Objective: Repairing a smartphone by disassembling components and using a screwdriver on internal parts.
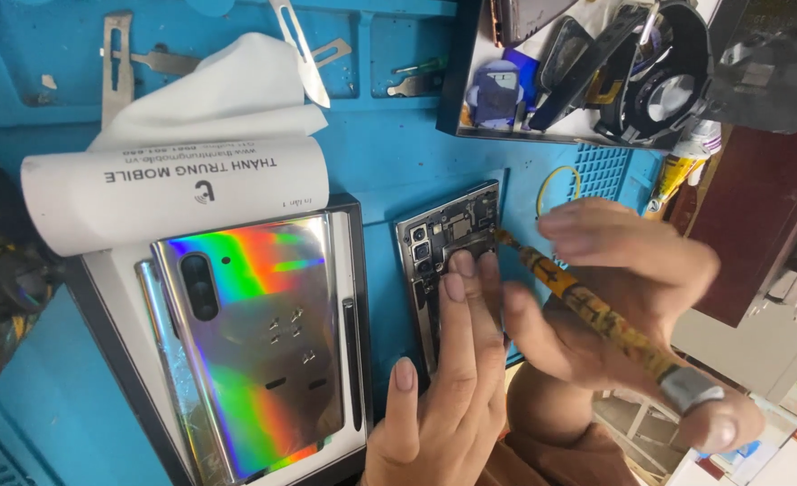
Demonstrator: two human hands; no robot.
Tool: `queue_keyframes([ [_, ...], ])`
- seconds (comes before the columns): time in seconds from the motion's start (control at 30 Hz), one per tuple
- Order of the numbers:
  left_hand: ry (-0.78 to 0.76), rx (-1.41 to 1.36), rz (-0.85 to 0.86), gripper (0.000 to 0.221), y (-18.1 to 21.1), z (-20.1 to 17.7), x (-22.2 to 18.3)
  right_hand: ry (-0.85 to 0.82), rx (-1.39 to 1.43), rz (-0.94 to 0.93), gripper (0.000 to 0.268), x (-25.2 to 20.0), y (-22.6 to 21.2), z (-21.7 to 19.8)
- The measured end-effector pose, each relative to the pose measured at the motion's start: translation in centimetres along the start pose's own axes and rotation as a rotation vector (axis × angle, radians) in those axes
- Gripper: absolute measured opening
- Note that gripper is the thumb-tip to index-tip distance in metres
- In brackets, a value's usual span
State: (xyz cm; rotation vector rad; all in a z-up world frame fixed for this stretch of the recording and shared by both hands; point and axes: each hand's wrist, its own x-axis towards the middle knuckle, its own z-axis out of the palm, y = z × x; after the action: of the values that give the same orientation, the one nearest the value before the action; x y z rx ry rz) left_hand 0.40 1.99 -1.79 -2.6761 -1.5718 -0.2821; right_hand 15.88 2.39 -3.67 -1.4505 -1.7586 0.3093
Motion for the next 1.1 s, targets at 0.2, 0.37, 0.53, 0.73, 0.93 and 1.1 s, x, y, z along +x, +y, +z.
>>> queue_keyframes([
  [0.2,-0.028,-0.005,0.014,0.042,0.2,0.0,-0.5,0.117,-0.039,-0.069,0.096,0.9,-0.9,1.0],
  [0.37,-0.042,-0.001,-0.003,0.044,0.2,-0.2,-0.4,0.066,-0.046,-0.02,0.092,-0.8,0.4,-0.1],
  [0.53,-0.056,-0.007,0.001,0.043,0.3,-0.2,-0.5,0.136,-0.027,-0.073,0.115,-0.4,1.1,-0.3],
  [0.73,-0.034,0.011,0.004,0.04,0.3,-0.1,-0.5,0.141,-0.042,-0.08,0.103,1.1,0.2,0.5],
  [0.93,-0.073,0.009,0.014,0.04,0.3,-0.5,-0.5,0.181,-0.107,-0.033,0.109,1.2,-0.4,0.8],
  [1.1,-0.07,0.034,0.01,0.045,0.2,-0.4,-0.7,-0.042,-0.296,0.098,0.021,0.2,-0.5,-0.4],
])
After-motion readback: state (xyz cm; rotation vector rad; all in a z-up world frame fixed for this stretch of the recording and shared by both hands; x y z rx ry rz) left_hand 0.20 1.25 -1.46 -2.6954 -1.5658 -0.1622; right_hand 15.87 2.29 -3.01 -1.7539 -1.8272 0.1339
